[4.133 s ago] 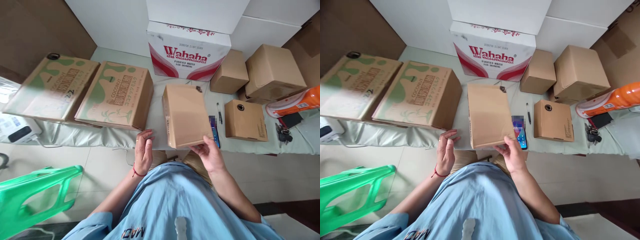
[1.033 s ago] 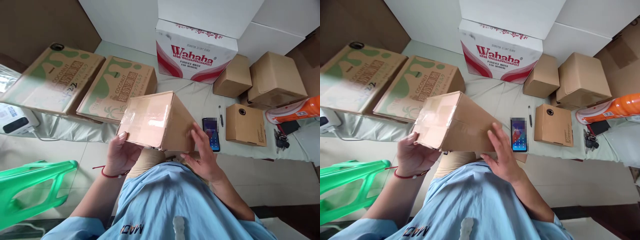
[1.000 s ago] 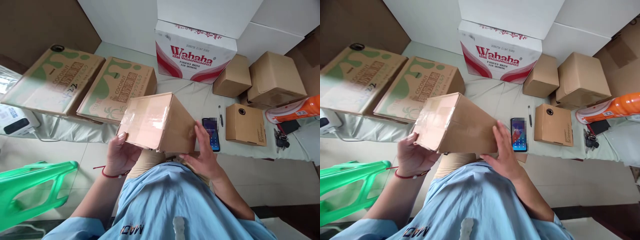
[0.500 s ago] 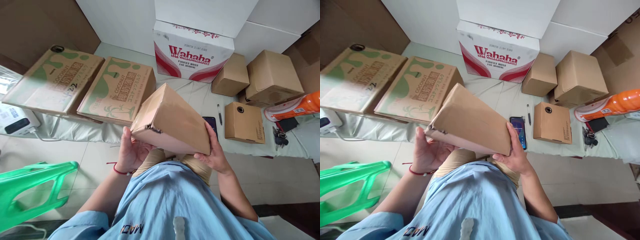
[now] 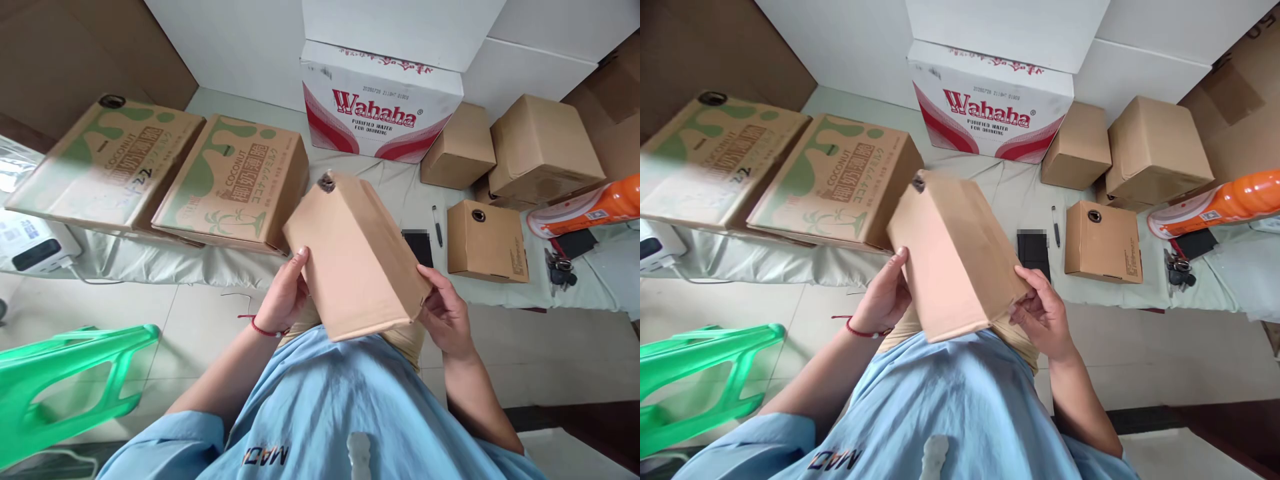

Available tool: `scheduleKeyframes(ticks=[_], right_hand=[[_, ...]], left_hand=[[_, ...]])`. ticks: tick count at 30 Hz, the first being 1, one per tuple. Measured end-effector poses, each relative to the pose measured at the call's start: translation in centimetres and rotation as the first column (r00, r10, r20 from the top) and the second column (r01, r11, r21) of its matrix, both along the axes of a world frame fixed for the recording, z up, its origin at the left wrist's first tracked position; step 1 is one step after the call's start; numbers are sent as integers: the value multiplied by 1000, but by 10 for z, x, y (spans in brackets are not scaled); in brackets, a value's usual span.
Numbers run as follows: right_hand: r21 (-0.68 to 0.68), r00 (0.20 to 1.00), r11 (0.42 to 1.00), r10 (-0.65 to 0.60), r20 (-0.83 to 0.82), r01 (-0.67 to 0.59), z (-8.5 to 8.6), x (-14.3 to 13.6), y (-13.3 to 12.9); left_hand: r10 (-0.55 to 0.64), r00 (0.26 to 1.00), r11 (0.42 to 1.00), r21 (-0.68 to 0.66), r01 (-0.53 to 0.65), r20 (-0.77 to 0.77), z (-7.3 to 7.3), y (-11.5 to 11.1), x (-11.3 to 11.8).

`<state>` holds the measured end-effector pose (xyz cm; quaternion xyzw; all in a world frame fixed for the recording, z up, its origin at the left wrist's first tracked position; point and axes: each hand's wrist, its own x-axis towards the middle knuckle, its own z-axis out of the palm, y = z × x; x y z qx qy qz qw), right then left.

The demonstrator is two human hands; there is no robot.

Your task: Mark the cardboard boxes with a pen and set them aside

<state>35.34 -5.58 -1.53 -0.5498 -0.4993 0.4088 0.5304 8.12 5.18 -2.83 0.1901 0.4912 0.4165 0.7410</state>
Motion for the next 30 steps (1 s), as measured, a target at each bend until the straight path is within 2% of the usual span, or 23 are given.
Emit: scheduleKeyframes(ticks=[3, 5, 9, 11, 15, 21, 23, 25, 29, 30], right_hand=[[15, 998, 1000, -12, -55, 13, 8, -5, -2], [43, 997, 999, 0, -82, 4, 18, -9, -2], [77, 997, 997, -20, -71, 25, 41, -21, 9], [82, 996, 995, -57, -74, 63, 51, -26, 18], [92, 979, 984, -136, -152, 151, 60, -32, 36], [-42, 919, 957, -286, -272, 286, 43, -30, 58], [-63, 908, 943, -333, -254, 328, 36, -25, 63], [-56, 897, 928, -370, -243, 368, 32, -18, 68], [-99, 866, 907, -421, -270, 410, 29, -2, 72], [-121, 861, 904, -427, -277, 409, 30, 1, 73]], left_hand=[[-110, 989, 985, -124, 122, 99, 5, 0, 5], [-121, 981, 972, -181, 148, 154, 10, 1, 8], [-158, 977, 963, -195, 184, 142, 19, 4, 9], [-169, 980, 975, -128, 182, 105, 22, 5, 6], [-110, 994, 986, 128, 111, -11, 32, -2, -3], [-79, 984, 920, 368, 134, -161, 54, -24, -9], [-104, 975, 884, 431, 181, -196, 55, -31, -8], [-165, 957, 818, 509, 267, -237, 52, -36, -5], [-231, 896, 603, 667, 438, -380, 45, -38, 1], [-236, 881, 565, 680, 468, -410, 44, -38, 3]])
